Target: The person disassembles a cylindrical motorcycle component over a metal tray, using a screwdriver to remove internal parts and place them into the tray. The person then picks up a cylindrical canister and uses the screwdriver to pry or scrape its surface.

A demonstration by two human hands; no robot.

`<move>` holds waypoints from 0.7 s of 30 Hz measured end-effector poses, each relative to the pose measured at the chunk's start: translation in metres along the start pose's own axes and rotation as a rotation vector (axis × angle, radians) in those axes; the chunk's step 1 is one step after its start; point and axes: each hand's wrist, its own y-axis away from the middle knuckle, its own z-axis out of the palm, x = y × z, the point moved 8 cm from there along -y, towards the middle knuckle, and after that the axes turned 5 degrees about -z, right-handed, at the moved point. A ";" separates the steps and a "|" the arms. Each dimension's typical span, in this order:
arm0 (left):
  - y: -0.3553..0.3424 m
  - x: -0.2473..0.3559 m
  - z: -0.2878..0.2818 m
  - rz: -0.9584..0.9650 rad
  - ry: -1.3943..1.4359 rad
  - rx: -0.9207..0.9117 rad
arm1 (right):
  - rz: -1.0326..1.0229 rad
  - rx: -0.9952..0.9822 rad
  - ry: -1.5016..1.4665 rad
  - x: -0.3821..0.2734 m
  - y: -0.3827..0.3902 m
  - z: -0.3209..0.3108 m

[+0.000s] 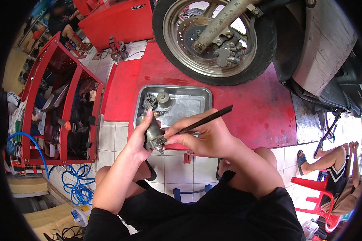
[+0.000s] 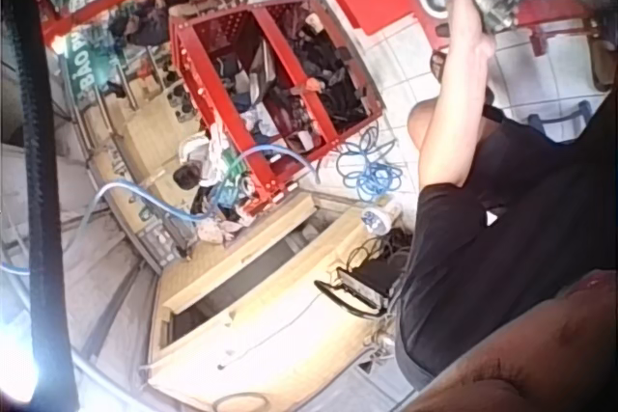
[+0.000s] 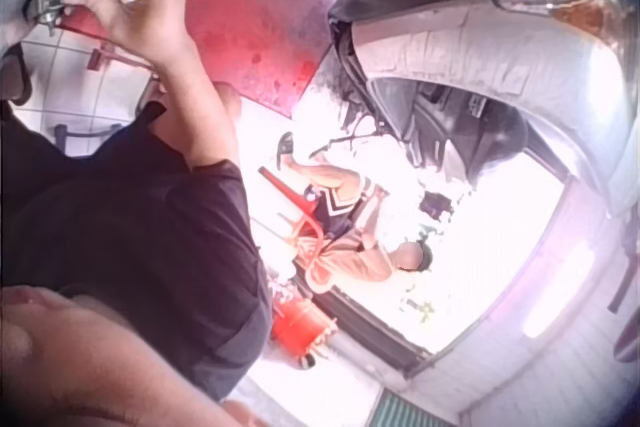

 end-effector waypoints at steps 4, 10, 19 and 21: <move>0.000 0.001 -0.002 0.019 0.008 0.020 | -0.016 0.009 0.035 -0.003 -0.001 0.000; 0.002 -0.002 0.002 -0.008 -0.014 -0.029 | 0.083 -0.045 0.000 0.003 -0.004 -0.001; -0.002 0.006 -0.001 -0.041 0.043 -0.075 | 0.190 0.184 -0.091 0.051 -0.008 -0.042; -0.004 0.009 -0.007 -0.029 0.062 -0.042 | 0.432 -0.013 0.312 0.077 -0.004 -0.039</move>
